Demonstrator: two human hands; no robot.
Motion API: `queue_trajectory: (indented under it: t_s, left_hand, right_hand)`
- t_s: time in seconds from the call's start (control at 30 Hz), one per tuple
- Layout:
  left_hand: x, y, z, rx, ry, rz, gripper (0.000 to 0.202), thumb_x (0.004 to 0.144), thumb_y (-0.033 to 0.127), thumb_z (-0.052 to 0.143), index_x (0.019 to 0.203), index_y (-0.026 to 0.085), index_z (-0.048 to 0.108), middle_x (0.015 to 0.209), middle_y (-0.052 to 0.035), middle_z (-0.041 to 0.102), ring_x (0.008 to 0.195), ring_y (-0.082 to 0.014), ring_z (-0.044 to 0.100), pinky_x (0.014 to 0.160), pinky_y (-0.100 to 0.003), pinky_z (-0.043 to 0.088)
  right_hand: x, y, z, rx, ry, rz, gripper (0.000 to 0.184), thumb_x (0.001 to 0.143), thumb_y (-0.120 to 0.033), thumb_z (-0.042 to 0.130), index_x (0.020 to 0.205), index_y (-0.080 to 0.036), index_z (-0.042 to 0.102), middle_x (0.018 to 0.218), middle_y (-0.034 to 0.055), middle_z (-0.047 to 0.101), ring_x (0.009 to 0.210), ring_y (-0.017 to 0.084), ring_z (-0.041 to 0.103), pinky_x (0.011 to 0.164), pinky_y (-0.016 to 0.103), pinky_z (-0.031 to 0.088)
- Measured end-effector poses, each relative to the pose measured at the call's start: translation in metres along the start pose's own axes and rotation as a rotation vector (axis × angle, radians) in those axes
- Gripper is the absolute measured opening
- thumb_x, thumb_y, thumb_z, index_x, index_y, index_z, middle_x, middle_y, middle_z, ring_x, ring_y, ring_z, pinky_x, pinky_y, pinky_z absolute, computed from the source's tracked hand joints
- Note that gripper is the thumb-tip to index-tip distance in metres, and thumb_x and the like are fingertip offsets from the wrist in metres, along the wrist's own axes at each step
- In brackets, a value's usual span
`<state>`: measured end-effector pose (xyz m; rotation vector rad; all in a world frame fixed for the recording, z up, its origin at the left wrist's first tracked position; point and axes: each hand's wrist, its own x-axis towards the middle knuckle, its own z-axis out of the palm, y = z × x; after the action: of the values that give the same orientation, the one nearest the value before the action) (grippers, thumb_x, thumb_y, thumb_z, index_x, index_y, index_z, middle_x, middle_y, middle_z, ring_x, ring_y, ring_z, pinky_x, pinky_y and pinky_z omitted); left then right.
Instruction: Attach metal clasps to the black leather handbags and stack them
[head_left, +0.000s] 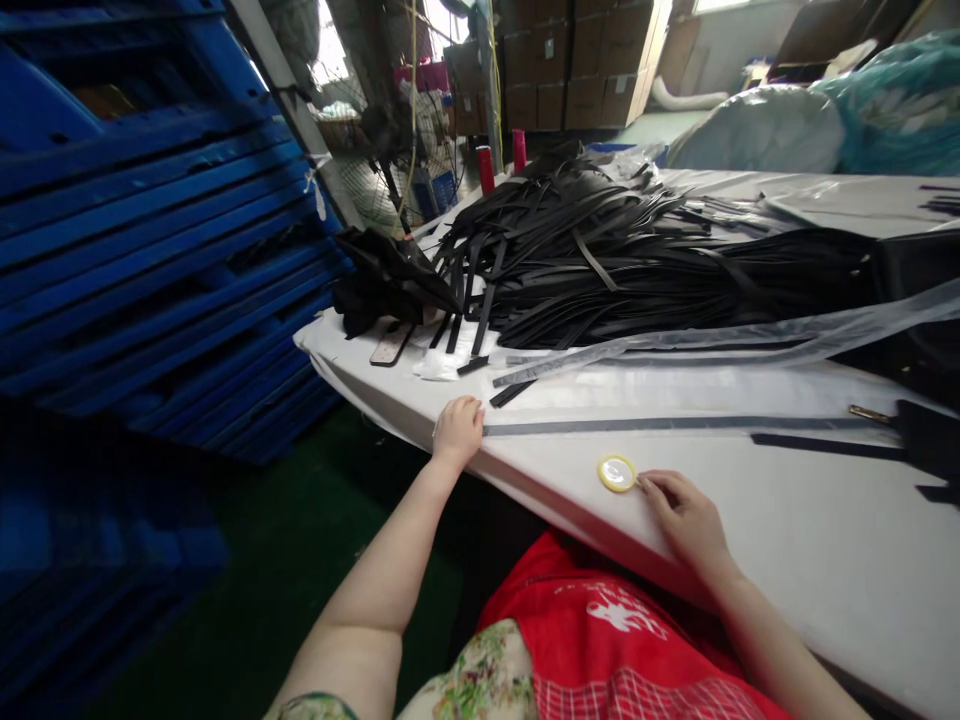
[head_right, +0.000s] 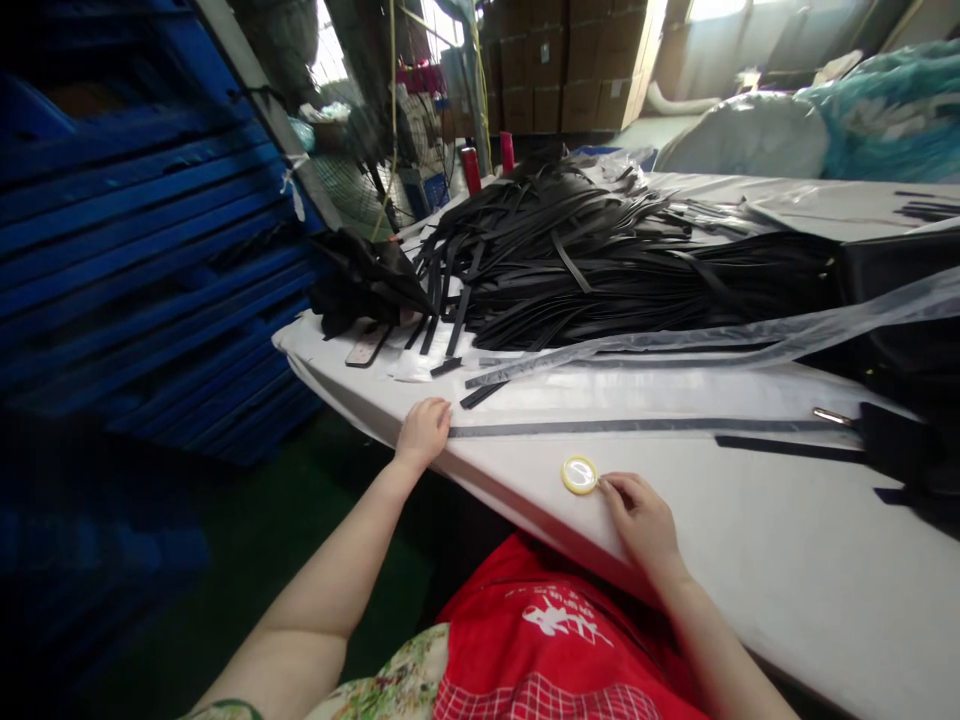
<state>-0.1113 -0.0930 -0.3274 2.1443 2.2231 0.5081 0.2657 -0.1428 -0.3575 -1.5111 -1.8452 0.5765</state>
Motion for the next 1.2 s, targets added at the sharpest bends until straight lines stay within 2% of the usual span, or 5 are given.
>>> queue_trajectory:
  t_s: [0.27, 0.5, 0.63, 1.03, 1.2]
  left_hand:
    - [0.035, 0.018, -0.011, -0.003, -0.042, 0.006, 0.032, 0.081, 0.021, 0.058, 0.112, 0.013, 0.061, 0.115, -0.0155, 0.059, 0.109, -0.0298, 0.053, 0.096, -0.041, 0.043]
    - [-0.029, 0.123, 0.0, -0.267, -0.053, 0.628, 0.039, 0.084, 0.041, 0.059, 0.118, 0.02, 0.061, 0.137, -0.0124, 0.049, 0.127, -0.0269, 0.044, 0.111, -0.042, 0.032]
    - [-0.05, 0.152, 0.021, -0.201, -0.098, 0.724, 0.047, 0.085, 0.047, 0.057, 0.124, 0.021, 0.058, 0.152, -0.0146, 0.031, 0.14, -0.03, 0.027, 0.116, -0.049, 0.019]
    - [-0.046, 0.148, 0.024, -0.225, -0.078, 0.622, 0.046, 0.089, 0.049, 0.05, 0.127, 0.024, 0.055, 0.15, -0.0109, 0.036, 0.137, -0.0272, 0.032, 0.113, -0.046, 0.025]
    - [-0.016, 0.099, 0.008, -0.128, 0.03, 0.22, 0.029, 0.093, 0.029, 0.045, 0.112, 0.017, 0.062, 0.116, -0.0123, 0.059, 0.11, -0.0234, 0.051, 0.097, -0.039, 0.042]
  right_hand:
    - [-0.002, -0.002, -0.001, 0.015, 0.023, -0.008, 0.028, 0.088, -0.044, 0.052, 0.087, -0.021, 0.069, 0.096, 0.0082, 0.07, 0.09, 0.022, 0.065, 0.085, 0.037, 0.05]
    - [-0.002, -0.006, -0.001, 0.035, 0.06, 0.046, 0.028, 0.088, -0.042, 0.052, 0.087, -0.02, 0.068, 0.093, 0.008, 0.07, 0.086, 0.021, 0.064, 0.083, 0.036, 0.049]
    - [-0.003, -0.006, -0.002, 0.062, 0.048, 0.028, 0.028, 0.088, -0.042, 0.051, 0.087, -0.02, 0.067, 0.093, 0.0082, 0.07, 0.087, 0.021, 0.064, 0.084, 0.036, 0.049]
    - [-0.008, -0.001, -0.003, 0.056, 0.016, 0.059, 0.034, 0.087, -0.048, 0.051, 0.089, -0.02, 0.069, 0.096, 0.0089, 0.07, 0.089, 0.023, 0.064, 0.085, 0.037, 0.049]
    - [0.018, -0.023, -0.009, -0.012, 0.032, 0.031, 0.035, 0.087, -0.049, 0.05, 0.091, -0.02, 0.069, 0.092, 0.0078, 0.072, 0.082, 0.021, 0.066, 0.071, 0.032, 0.051]
